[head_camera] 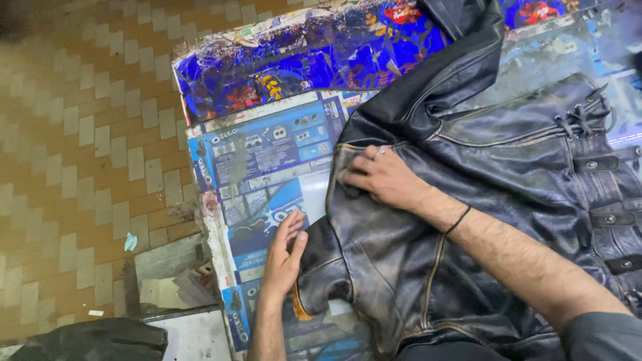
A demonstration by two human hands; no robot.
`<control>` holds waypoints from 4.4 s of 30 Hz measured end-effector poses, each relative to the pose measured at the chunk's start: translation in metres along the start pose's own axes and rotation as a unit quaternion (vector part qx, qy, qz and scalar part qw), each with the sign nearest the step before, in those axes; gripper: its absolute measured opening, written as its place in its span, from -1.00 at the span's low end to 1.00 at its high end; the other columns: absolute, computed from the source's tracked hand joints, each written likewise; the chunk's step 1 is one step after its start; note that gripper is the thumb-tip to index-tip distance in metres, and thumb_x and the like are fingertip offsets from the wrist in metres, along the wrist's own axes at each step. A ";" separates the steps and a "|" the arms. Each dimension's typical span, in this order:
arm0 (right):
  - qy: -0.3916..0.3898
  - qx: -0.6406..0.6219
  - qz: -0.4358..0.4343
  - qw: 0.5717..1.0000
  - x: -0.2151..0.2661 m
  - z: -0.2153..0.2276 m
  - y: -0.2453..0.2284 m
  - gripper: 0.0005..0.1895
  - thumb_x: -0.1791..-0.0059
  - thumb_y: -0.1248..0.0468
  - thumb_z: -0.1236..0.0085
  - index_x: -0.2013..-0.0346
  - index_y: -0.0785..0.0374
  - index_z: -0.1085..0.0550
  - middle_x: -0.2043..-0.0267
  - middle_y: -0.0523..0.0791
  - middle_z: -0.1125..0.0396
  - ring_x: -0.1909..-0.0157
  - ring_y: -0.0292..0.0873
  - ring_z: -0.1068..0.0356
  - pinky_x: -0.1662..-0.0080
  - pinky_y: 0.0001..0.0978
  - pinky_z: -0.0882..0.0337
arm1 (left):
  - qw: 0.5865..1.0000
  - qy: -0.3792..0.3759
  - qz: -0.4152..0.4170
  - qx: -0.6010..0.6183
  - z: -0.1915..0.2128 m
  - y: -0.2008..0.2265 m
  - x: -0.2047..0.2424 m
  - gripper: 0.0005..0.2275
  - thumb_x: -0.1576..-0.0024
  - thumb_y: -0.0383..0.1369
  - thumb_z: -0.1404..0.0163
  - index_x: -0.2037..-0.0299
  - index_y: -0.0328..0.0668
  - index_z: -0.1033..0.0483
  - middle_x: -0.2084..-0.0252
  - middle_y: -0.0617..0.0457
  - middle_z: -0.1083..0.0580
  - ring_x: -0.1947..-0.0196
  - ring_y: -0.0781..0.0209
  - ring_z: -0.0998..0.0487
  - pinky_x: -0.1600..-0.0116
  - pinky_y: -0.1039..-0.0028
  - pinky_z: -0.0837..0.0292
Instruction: The person scrubs a black leather jacket with a sponge on a workbench, focusing on the sleeves and body. They flip the jacket over to clean the back and continue scrubbing various sections.
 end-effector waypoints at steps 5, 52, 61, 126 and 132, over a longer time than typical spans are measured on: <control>-0.031 0.091 -0.159 0.983 0.005 0.013 -0.001 -0.59 0.19 0.35 -0.15 0.05 0.04 -0.59 0.10 -0.14 -0.37 0.05 -0.01 -0.30 0.06 -0.15 -0.35 | 0.947 0.238 0.106 0.188 -0.018 0.005 0.059 -0.50 -0.32 -0.25 0.13 -0.43 -0.29 -0.11 -0.30 -0.19 -0.33 -0.25 0.06 -0.40 -0.31 0.25 -0.29; -0.070 -0.267 -0.142 0.951 0.089 0.013 -0.120 -0.51 0.17 0.41 -0.19 -0.07 0.25 -0.49 0.09 0.05 -0.34 0.01 0.15 -0.35 -0.02 -0.11 -0.37 | 0.902 0.276 0.050 0.329 -0.072 0.030 0.120 -0.49 -0.22 -0.41 -0.03 -0.38 -0.19 -0.15 -0.23 0.05 -0.40 -0.21 0.23 -0.40 -0.32 0.34 -0.25; -0.111 -0.271 -0.163 0.942 0.173 0.027 -0.103 -0.60 0.18 0.38 -0.19 0.03 0.23 -0.50 0.11 0.02 -0.37 0.02 0.16 -0.39 0.00 -0.07 -0.40 | 0.885 0.148 0.297 0.328 -0.153 0.028 0.222 -0.29 -0.12 -0.36 -0.09 -0.46 -0.05 0.04 -0.16 -0.14 -0.42 -0.16 0.05 -0.46 -0.20 0.26 -0.38; 0.079 -0.185 -0.320 0.926 0.170 0.036 -0.120 -0.73 0.15 0.35 -0.25 0.18 0.34 -0.48 0.25 0.07 -0.37 0.19 0.15 -0.42 0.14 -0.11 -0.42 | 0.933 0.080 0.082 0.340 -0.162 0.007 0.202 -0.14 -0.08 -0.60 -0.02 -0.52 -0.12 0.33 -0.36 -0.29 -0.25 -0.33 -0.06 -0.35 -0.39 0.19 -0.21; 0.031 -0.295 -0.239 0.925 0.151 0.026 -0.121 -0.73 0.17 0.35 -0.22 0.18 0.30 -0.49 0.26 0.03 -0.42 0.18 0.08 -0.47 0.13 -0.17 -0.46 | 0.942 0.069 0.053 0.324 -0.162 -0.003 0.204 -0.15 -0.10 -0.62 -0.01 -0.53 -0.14 0.33 -0.38 -0.29 -0.24 -0.36 -0.06 -0.31 -0.42 0.18 -0.16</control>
Point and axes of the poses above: each hand's wrist, its own x-axis away from the middle knuckle, its own z-axis out of the back of the hand, y = z × x, the point moved 1 cm from there along -x, towards the middle knuckle
